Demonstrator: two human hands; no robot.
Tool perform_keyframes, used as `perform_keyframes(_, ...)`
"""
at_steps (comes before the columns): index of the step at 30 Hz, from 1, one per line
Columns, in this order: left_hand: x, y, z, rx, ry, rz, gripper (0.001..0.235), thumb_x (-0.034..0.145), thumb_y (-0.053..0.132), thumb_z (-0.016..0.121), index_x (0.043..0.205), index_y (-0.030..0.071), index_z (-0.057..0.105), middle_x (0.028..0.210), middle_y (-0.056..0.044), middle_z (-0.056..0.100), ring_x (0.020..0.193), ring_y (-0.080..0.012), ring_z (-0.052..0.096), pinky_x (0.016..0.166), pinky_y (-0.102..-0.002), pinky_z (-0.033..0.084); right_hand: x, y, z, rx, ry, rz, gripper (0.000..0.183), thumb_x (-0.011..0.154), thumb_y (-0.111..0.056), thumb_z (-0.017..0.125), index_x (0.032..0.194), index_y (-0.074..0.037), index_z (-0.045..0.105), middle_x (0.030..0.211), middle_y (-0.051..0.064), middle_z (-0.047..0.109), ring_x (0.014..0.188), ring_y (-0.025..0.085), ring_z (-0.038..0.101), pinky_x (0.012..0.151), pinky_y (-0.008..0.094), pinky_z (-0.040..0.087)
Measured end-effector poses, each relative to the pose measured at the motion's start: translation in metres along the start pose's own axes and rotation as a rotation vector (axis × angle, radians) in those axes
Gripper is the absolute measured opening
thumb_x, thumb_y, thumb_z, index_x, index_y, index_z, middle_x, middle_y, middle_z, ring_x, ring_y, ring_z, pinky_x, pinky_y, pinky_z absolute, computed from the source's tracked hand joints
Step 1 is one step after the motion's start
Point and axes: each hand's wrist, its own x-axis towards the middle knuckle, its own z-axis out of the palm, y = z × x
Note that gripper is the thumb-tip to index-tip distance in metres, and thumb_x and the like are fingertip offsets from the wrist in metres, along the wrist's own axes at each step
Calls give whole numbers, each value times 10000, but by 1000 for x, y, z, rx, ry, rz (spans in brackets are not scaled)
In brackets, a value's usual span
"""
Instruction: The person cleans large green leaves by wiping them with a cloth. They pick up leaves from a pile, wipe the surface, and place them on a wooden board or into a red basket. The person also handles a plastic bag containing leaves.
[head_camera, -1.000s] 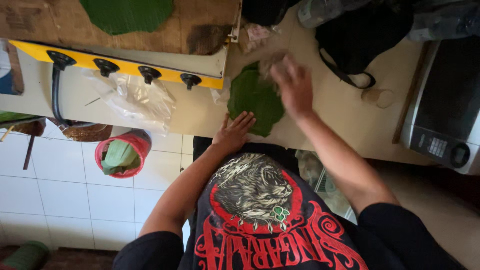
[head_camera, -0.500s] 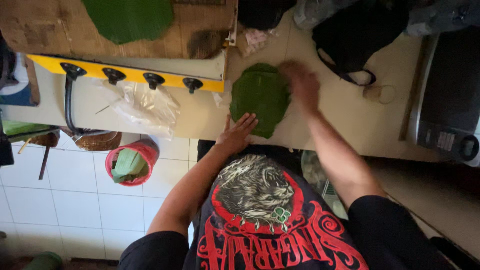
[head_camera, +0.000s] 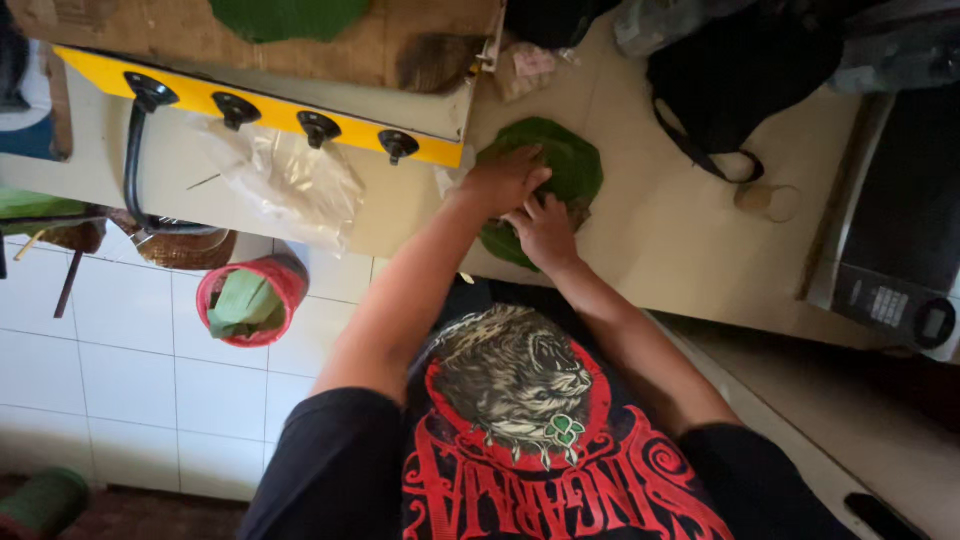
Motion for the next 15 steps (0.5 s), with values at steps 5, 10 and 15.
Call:
perform_keyframes(5,10,-4,-5,170,-232,-179,596,1075,491,249,1583,219,399,1716,45,221,1548,-180,223,1246,-597,125,-27,9,6,11,5,-198,423,873,-106,655,1252,-266,752,1486,41,572,1071,342,583,889,461,514)
perform_keyframes(10,5,2,-7,243,-228,-140,579,1080,494,251,1598,248,327,1713,73,160,1570,-131,137,1241,-650,52,-61,4,-17,285,-218,-252,371,876,-89,653,1206,-241,731,1497,30,580,1053,314,594,884,442,514)
perform_keyframes(15,-3,-2,0,326,-216,-75,636,1055,381,421,1641,240,219,1733,62,87,1586,-129,98,1225,-669,54,-82,32,-65,360,-26,-79,429,858,-63,700,1267,-192,690,1520,83,542,1166,324,600,991,454,499)
